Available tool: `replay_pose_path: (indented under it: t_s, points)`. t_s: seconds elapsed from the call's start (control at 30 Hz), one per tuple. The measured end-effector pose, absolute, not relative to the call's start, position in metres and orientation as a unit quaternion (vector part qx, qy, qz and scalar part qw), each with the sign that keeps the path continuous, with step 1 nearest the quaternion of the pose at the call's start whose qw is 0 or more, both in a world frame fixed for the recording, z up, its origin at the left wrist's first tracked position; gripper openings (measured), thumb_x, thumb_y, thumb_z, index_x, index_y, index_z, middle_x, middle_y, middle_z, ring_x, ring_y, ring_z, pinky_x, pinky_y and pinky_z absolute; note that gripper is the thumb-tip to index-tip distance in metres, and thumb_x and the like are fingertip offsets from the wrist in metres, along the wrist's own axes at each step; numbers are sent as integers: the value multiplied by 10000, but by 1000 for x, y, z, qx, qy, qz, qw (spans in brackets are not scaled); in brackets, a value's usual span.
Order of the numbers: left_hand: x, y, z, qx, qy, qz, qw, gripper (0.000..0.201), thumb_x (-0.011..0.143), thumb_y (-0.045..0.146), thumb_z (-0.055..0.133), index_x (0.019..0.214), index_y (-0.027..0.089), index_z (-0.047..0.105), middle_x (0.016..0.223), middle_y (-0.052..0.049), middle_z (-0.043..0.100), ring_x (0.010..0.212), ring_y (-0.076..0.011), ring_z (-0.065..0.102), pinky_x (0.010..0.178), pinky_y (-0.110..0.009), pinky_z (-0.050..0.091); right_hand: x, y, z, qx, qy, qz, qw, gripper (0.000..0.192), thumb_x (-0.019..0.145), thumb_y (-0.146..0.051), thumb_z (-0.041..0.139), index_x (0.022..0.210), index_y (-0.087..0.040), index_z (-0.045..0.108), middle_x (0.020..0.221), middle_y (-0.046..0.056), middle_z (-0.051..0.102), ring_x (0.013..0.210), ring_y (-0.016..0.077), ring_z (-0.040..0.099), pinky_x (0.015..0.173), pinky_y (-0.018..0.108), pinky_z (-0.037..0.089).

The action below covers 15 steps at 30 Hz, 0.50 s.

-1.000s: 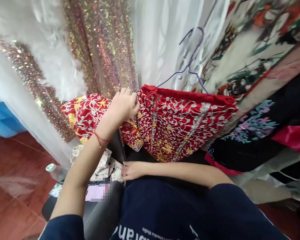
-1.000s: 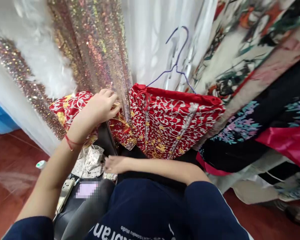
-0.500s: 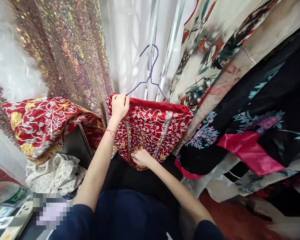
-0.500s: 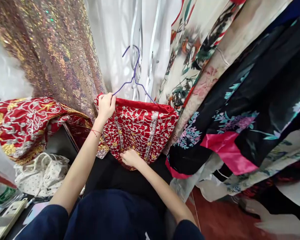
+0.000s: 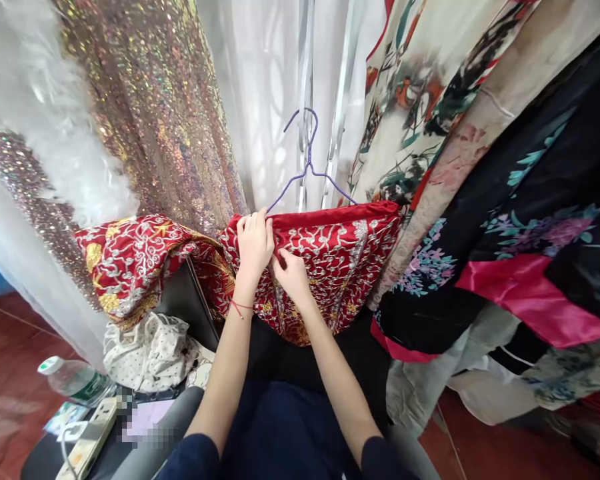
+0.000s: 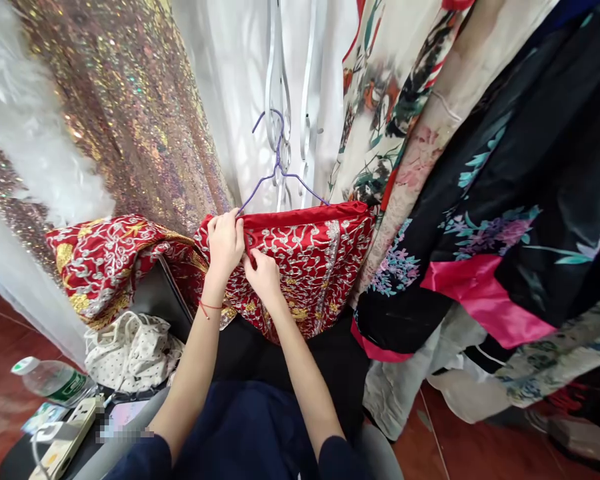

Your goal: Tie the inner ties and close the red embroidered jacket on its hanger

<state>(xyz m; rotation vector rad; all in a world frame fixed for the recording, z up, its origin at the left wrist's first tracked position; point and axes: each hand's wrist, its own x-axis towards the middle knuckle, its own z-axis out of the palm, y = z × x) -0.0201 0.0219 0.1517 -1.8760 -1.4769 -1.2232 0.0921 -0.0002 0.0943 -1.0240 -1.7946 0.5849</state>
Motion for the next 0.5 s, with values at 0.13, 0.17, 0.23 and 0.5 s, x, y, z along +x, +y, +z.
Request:
replay_pose_path:
  t_s: [0.13,0.17,0.23,0.5]
  points:
    - [-22,19,152,-688,-533,-440,221,463,1041,343,226,1268,148,579,1148,-160,701,1090,-266,629,1064,-453,376,115,-14,92,-343,-741,323,479,443,1026,-503,276,759,-230,500,710,25,672,640,165,643,624,270,499]
    - [-21,18,151,-691,-531,-439,218,464,1040,339,224,1272,145,576,1150,-162,699,1093,-266,627,1063,-453,377,123,-19,90,-330,-736,346,479,469,1027,-527,265,760,-227,508,708,24,672,633,160,643,606,266,502]
    - [-21,18,150,-694,-527,-442,214,467,1037,333,221,1279,143,573,1150,-164,696,1092,-268,624,1063,-458,378,143,-27,83,-319,-716,384,488,488,1014,-564,316,773,-215,555,733,30,677,655,158,641,597,267,501]
    - [-21,24,147,-703,-520,-441,202,427,967,242,324,1310,136,555,1181,-151,684,1125,-271,608,1091,-466,376,222,-21,52,-366,-438,348,744,443,815,-599,616,636,-209,506,825,67,683,739,177,643,556,264,443]
